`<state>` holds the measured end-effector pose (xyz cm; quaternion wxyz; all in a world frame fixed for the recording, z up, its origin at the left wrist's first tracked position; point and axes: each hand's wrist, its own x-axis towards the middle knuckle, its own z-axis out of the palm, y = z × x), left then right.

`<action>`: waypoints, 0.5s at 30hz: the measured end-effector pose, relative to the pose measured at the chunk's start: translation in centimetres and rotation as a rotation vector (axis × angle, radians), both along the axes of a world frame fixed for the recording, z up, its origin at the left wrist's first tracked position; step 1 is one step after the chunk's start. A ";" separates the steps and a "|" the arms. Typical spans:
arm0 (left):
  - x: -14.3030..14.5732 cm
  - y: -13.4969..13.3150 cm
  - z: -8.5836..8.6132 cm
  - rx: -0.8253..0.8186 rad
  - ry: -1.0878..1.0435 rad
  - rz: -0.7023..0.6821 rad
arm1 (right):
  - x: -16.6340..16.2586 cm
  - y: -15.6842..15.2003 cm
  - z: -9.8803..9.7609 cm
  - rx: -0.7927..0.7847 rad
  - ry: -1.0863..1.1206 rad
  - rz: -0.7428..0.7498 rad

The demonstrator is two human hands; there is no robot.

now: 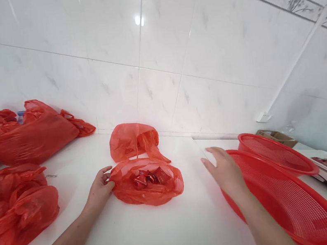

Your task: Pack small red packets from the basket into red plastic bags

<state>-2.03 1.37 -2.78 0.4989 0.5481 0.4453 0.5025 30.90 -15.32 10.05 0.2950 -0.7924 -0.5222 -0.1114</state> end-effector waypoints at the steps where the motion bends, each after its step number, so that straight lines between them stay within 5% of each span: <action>1: 0.0 0.0 0.1 -0.007 -0.003 0.000 | 1.4 -1.4 0.5 -0.058 -0.001 -0.090; 4: 0.0 0.0 0.2 -0.014 -0.002 0.002 | 3.7 -5.6 0.2 -0.312 0.101 -0.177; 8: -0.1 -0.1 0.2 0.009 0.022 0.000 | 3.3 -9.3 -3.4 -0.593 0.182 -0.101; 12: -0.2 -0.2 0.2 0.008 0.045 -0.009 | 1.7 -10.1 -6.3 -0.719 -0.030 -0.155; 15: -0.2 -0.1 0.1 0.000 0.045 -0.009 | 1.4 -10.1 -6.6 -0.744 -0.090 -0.166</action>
